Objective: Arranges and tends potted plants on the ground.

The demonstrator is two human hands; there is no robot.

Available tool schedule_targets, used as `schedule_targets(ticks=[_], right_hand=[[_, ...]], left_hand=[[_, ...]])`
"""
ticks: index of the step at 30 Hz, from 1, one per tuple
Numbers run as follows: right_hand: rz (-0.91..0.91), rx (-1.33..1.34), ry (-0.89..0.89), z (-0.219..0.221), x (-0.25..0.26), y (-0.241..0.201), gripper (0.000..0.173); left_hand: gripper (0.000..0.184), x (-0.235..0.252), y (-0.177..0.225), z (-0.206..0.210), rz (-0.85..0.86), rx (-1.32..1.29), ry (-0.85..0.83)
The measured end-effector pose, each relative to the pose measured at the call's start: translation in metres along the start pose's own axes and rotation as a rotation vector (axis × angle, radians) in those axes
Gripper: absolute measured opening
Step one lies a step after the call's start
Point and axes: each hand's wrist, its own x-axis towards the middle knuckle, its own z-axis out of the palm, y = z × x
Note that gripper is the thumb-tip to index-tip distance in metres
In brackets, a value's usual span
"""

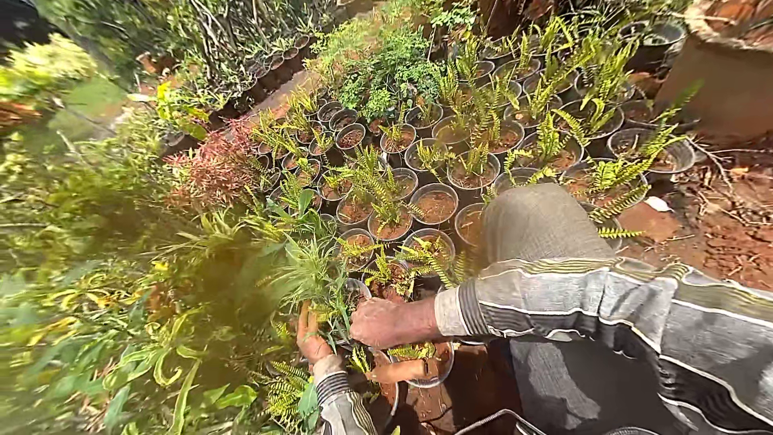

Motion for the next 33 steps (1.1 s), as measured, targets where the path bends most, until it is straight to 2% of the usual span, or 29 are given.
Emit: schedule_targets(ticks=[2, 6, 8, 11, 15, 18, 20, 23, 25, 28, 30, 33], right_hand=[[0.006, -0.021, -0.046, -0.001, -0.003, 0.0, 0.016], [0.134, -0.012, -0.134, -0.026, -0.011, 0.007, 0.028], [0.186, 0.053, -0.009, -0.046, -0.023, 0.012, 0.021], [0.249, 0.089, 0.028, -0.088, -0.034, 0.022, 0.02], [0.124, 0.226, 0.189, -0.106, -0.039, 0.036, 0.016], [-0.021, 0.415, 0.346, -0.093, -0.031, 0.027, 0.018], [-0.141, 0.45, 0.404, -0.082, -0.023, 0.015, 0.02], [-0.226, 0.365, 0.355, -0.064, -0.01, -0.003, 0.025], [-0.263, 0.277, 0.298, -0.045, 0.004, -0.005, 0.026], [-0.179, 0.241, 0.234, -0.014, 0.03, 0.0, 0.021], [-0.082, 0.271, 0.211, 0.002, 0.044, 0.01, 0.024], [-0.001, 0.385, 0.171, 0.006, 0.05, 0.018, 0.03]], left_hand=[[0.039, 0.007, -0.016, -0.002, 0.064, 0.009, -0.035], [0.039, -0.018, 0.014, 0.018, 0.155, 0.157, -0.076], [0.039, -0.024, 0.013, 0.019, 0.179, 0.239, -0.071], [0.043, -0.031, 0.015, 0.011, 0.14, 0.284, -0.102], [0.051, -0.028, 0.016, 0.011, 0.089, 0.129, -0.099], [0.06, -0.02, 0.004, 0.005, 0.109, -0.038, -0.194], [0.057, -0.017, -0.007, 0.002, 0.135, -0.22, -0.215], [0.047, -0.014, -0.01, 0.001, 0.1, -0.363, -0.212], [0.045, -0.014, -0.01, 0.003, 0.056, -0.355, -0.171], [0.054, -0.015, -0.008, 0.0, 0.029, -0.302, -0.207], [0.06, -0.013, -0.011, 0.0, 0.042, -0.292, -0.246], [0.06, -0.014, -0.009, 0.003, 0.037, -0.305, -0.225]])
